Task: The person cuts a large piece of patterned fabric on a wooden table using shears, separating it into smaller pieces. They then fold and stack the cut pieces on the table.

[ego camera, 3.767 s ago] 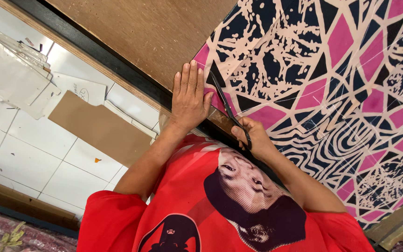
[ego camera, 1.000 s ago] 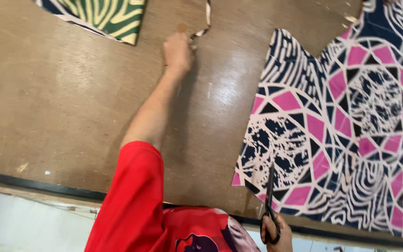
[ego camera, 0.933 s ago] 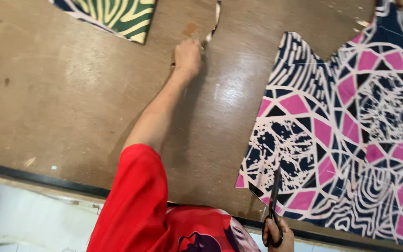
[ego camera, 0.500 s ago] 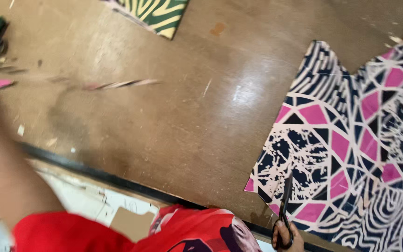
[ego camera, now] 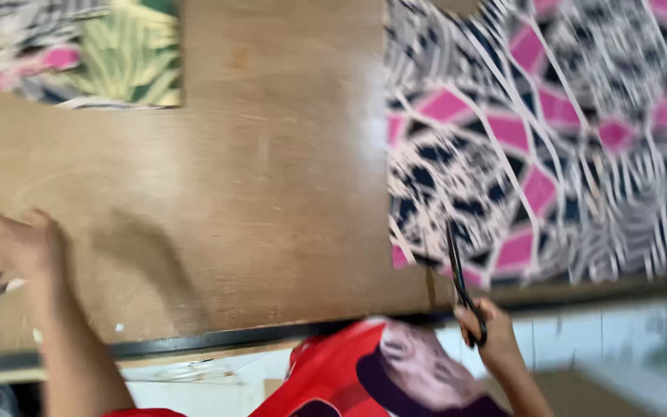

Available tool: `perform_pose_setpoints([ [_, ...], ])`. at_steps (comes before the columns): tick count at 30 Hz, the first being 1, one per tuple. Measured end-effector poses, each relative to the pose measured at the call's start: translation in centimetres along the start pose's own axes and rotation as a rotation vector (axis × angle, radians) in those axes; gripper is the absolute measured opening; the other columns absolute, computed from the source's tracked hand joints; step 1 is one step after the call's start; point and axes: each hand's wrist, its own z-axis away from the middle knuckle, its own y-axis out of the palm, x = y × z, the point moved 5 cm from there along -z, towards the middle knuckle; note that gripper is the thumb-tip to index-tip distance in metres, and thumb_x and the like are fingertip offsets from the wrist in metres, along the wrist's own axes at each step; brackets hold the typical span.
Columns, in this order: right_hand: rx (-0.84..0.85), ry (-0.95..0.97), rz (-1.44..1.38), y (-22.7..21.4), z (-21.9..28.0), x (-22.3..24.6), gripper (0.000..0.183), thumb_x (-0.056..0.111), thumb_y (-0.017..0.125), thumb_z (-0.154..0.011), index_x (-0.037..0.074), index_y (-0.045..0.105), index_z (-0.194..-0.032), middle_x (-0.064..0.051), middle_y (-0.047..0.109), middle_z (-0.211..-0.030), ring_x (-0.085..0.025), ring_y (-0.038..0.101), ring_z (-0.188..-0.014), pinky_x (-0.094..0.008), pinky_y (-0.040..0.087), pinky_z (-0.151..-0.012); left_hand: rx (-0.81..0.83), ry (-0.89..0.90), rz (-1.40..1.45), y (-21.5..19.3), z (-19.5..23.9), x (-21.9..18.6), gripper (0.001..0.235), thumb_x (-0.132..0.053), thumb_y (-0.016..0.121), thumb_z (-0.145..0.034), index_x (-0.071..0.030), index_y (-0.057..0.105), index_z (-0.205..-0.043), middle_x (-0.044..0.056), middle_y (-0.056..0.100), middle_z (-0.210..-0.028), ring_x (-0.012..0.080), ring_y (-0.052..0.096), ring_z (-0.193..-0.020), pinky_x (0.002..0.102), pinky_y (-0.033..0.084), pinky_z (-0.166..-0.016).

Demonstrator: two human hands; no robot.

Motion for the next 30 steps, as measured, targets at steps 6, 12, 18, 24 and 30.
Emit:
perform_pose_setpoints([
  [6,-0.191,0.172,-0.252,-1.4,7.2,-7.4,0.019,0.018,0.069,-0.091,0.000,0.063,-0.089,-0.004,0.059,-0.064,-0.013,0.054,-0.050,-0.029,0.043,-0.045,0.556,0.604,0.852,-5.4,13.9,-34.8,0.062,0.008,0.061,-0.070,0.003,0.065,-0.131,0.039,0.034,-0.157,0.0574,0.032,-0.145,0.058,0.032,-0.120],
  [12,-0.234,0.161,-0.373,-1.1,12.0,-11.3,0.026,0.025,0.067,-0.095,0.001,0.060,-0.088,-0.003,0.058,-0.064,-0.012,0.054,-0.050,-0.029,0.043,-0.044,0.529,1.385,1.044,-15.9,24.9,-53.7,0.031,-0.016,0.073,-0.089,0.000,0.070,-0.116,0.023,0.058,-0.135,0.0424,0.050,-0.132,0.054,0.040,-0.112],
  [18,-0.215,0.204,-0.390,0.5,11.6,-12.1,0.031,0.030,0.066,-0.097,0.001,0.061,-0.088,-0.003,0.058,-0.065,-0.011,0.053,-0.051,-0.027,0.043,-0.046,0.623,1.627,1.041,-15.9,31.4,-58.5,0.040,-0.013,0.069,-0.088,0.005,0.066,-0.123,0.019,0.060,-0.129,0.0388,0.053,-0.127,0.050,0.042,-0.110],
  [24,-0.214,0.230,-0.357,0.2,9.8,-11.7,0.038,0.039,0.067,-0.096,0.003,0.058,-0.085,-0.002,0.054,-0.057,-0.011,0.051,-0.046,-0.028,0.042,-0.043,0.515,1.572,1.033,-16.0,36.4,-62.0,0.040,-0.009,0.067,-0.083,0.003,0.064,-0.121,0.017,0.060,-0.120,0.0338,0.056,-0.113,0.045,0.045,-0.099],
  [30,-0.211,0.073,-0.424,0.5,7.1,-10.1,0.041,0.044,0.071,-0.094,0.006,0.059,-0.086,0.002,0.052,-0.060,-0.007,0.051,-0.050,-0.025,0.040,-0.045,0.537,1.461,1.005,-15.3,37.7,-62.6,0.031,-0.012,0.070,-0.084,-0.002,0.065,-0.113,0.012,0.056,-0.104,0.0306,0.055,-0.099,0.043,0.043,-0.085],
])
